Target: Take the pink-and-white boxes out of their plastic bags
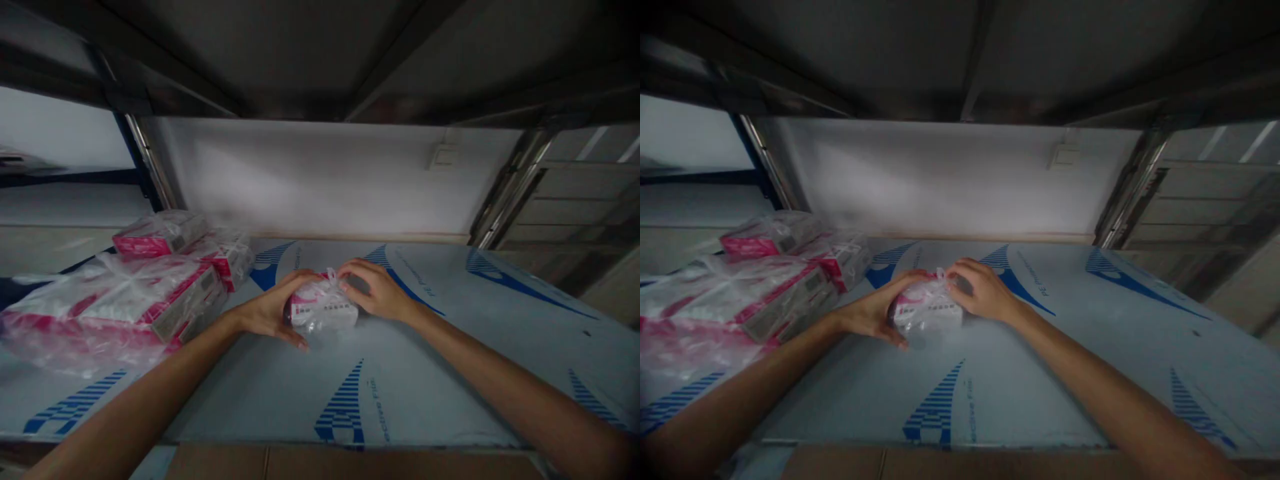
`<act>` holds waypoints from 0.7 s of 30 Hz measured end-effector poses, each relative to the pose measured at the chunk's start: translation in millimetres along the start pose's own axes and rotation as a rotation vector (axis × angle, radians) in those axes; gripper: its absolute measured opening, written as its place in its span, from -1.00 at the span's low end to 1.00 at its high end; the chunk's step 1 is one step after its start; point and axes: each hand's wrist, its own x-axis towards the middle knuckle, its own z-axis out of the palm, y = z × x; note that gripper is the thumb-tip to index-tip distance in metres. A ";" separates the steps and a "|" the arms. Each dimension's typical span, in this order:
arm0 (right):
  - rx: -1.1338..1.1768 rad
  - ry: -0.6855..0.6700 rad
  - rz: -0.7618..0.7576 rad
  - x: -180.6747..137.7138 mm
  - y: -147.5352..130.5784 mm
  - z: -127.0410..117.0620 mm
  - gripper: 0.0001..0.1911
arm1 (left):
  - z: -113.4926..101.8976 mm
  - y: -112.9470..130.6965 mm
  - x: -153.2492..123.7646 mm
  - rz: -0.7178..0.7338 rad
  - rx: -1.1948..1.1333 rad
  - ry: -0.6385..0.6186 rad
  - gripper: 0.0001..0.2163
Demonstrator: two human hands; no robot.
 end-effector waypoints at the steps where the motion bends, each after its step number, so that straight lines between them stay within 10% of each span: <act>1: 0.007 0.002 -0.002 -2.1 1.9 6.5 -0.83 | 0.1 0.2 -0.2 -0.010 0.008 -0.009 0.05; 8: 0.069 0.065 0.058 -14.8 -6.6 19.9 -0.88 | 11.2 25.7 7.9 0.061 0.285 0.223 -0.74; 18: 0.067 0.161 0.153 -14.9 10.8 -0.1 -0.92 | 7.6 28.9 11.9 0.023 0.179 0.520 -0.71; 21: 0.134 0.106 0.106 -15.4 7.1 -7.8 -0.58 | 2.0 36.5 11.2 0.069 0.183 0.434 -0.58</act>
